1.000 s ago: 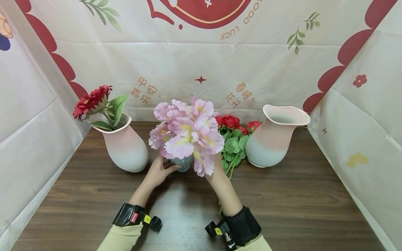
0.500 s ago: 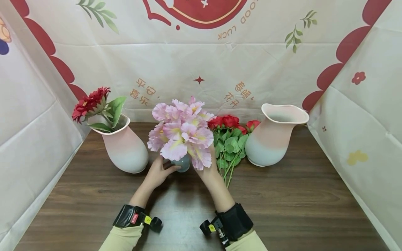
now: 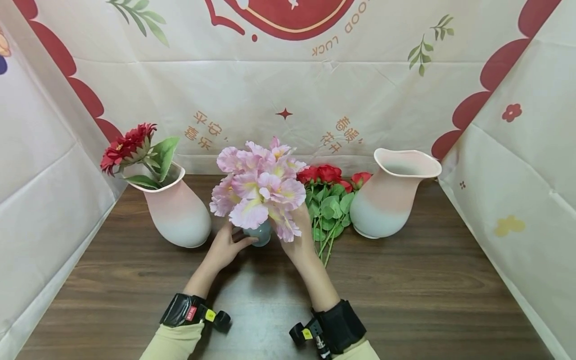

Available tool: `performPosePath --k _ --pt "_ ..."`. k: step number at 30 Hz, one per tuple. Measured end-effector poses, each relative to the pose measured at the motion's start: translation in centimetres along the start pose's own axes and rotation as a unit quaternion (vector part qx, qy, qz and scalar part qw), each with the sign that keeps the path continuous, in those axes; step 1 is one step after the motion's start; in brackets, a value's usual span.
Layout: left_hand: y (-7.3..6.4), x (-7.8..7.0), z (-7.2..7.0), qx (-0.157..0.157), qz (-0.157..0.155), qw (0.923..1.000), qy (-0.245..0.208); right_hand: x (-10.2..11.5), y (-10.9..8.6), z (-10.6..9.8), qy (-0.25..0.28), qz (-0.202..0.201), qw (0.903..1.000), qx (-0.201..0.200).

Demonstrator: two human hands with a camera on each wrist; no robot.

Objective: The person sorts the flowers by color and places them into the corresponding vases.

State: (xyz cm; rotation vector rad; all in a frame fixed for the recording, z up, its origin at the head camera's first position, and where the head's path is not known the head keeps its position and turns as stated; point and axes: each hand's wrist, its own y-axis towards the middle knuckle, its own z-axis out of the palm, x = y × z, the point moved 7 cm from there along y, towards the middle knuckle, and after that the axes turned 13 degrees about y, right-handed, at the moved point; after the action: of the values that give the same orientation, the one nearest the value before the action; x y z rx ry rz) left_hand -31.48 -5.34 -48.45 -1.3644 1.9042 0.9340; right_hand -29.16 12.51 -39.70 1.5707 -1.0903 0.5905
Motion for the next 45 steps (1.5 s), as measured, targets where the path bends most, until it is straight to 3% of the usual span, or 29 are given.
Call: performPosePath --k 2,8,10,19,38,45 --pt "0.0 0.0 0.0 0.001 0.001 1.0 0.003 -0.3 -0.1 -0.1 0.003 -0.007 0.9999 -0.006" --pt "0.0 -0.1 -0.1 -0.002 0.008 1.0 0.003 -0.3 -0.6 -0.8 -0.018 -0.094 0.9947 -0.038" --pt "0.0 -0.1 -0.1 -0.003 0.008 1.0 0.004 -0.3 -0.7 -1.0 -0.015 -0.102 0.9939 -0.039" --pt "0.0 0.2 0.0 0.002 -0.012 0.9999 -0.002 -1.0 -0.9 -1.6 -0.024 -0.053 0.9979 -0.029" --pt "0.0 0.1 -0.1 0.005 -0.011 0.9999 -0.007 -2.1 -1.4 -2.0 -0.049 -0.049 0.9972 -0.03" --pt "0.0 0.0 0.0 0.003 -0.001 1.0 -0.004 -2.9 -1.9 -2.4 -0.037 -0.022 0.9989 -0.02"
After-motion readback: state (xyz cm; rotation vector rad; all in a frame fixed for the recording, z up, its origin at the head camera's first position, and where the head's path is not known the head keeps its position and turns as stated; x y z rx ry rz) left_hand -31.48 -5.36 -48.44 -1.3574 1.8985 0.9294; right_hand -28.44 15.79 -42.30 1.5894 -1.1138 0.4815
